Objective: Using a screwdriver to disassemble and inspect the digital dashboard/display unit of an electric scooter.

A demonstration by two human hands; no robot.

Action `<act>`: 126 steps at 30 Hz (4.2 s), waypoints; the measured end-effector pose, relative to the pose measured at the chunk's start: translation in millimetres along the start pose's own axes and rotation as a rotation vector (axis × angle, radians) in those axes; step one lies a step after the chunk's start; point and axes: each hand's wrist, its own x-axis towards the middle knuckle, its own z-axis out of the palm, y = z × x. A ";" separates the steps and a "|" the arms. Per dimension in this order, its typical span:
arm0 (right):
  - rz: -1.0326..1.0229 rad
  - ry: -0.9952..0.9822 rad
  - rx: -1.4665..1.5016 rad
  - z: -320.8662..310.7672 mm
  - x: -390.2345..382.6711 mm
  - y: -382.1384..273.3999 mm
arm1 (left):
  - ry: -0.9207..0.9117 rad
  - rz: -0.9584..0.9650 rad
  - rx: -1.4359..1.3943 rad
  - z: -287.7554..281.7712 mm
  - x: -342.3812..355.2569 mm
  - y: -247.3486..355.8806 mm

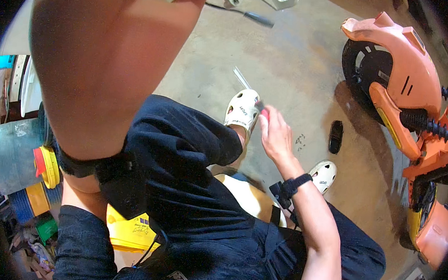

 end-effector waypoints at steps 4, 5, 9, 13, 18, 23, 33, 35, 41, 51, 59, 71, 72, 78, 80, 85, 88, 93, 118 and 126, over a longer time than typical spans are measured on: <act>0.084 0.072 0.062 -14.0 14.8 -1.1 | -0.001 -0.011 -0.053 -2.6 2.3 -0.6; 0.079 0.074 0.061 -12.5 10.0 3.4 | -0.002 -0.007 -0.064 0.3 4.4 -1.4; 0.151 -0.007 0.052 -7.6 0.2 11.2 | -0.011 -0.008 -0.104 5.5 9.0 -2.8; 0.166 -0.041 0.035 -5.6 -2.1 15.2 | -0.023 -0.011 -0.137 7.9 12.5 0.4; 0.143 0.013 0.108 2.7 -1.9 19.2 | -0.030 0.076 -0.128 39.7 44.6 2.9; 0.121 0.015 0.103 12.6 -9.7 27.6 | -0.048 0.202 -0.239 66.8 48.8 7.4; 0.113 -0.126 0.094 22.5 -9.8 29.5 | -0.117 0.024 -0.166 70.0 41.9 2.6; 0.102 -0.107 0.113 18.5 -8.8 26.4 | -0.120 0.003 -0.173 71.2 41.8 1.9; 0.184 -0.051 0.104 -50.2 7.1 7.9 | -0.104 -0.038 -0.217 70.7 42.5 2.5; -0.333 0.276 -0.056 -265.7 7.9 -121.4 | -0.062 -0.043 -0.178 53.5 45.8 9.9; -0.893 0.317 0.072 -294.7 -34.2 -260.7 | -0.111 -0.072 -0.149 60.6 44.1 6.5; -0.793 0.486 0.267 -292.7 -68.0 -238.9 | -0.357 -0.320 -0.224 71.0 30.6 3.7; -0.753 0.452 0.256 -295.2 -71.9 -235.7 | -0.360 -0.347 -0.245 72.0 30.1 3.3; -0.527 0.250 0.198 -308.8 -89.3 -213.2 | -0.418 -0.434 -0.229 80.4 25.8 -10.9; -1.292 0.764 0.151 -285.6 -37.7 -191.7 | -0.395 -0.426 -0.225 81.2 23.2 -13.8; -0.883 0.243 0.288 -296.3 -72.6 -169.6 | -0.361 -0.457 -0.118 91.2 20.1 -20.2; -0.973 0.194 0.302 -310.7 -76.4 -167.4 | -0.339 -0.452 -0.046 99.1 18.0 -15.0; -1.032 0.383 0.266 -302.6 -60.5 -177.1 | -0.371 -0.470 -0.040 99.0 23.4 -15.1; -0.229 0.421 0.591 -289.2 -53.1 -128.5 | -0.487 -0.807 -0.004 92.6 21.5 -26.2; 0.186 0.244 0.699 -278.4 -37.7 -118.7 | -0.694 -0.841 0.331 95.6 15.4 -32.0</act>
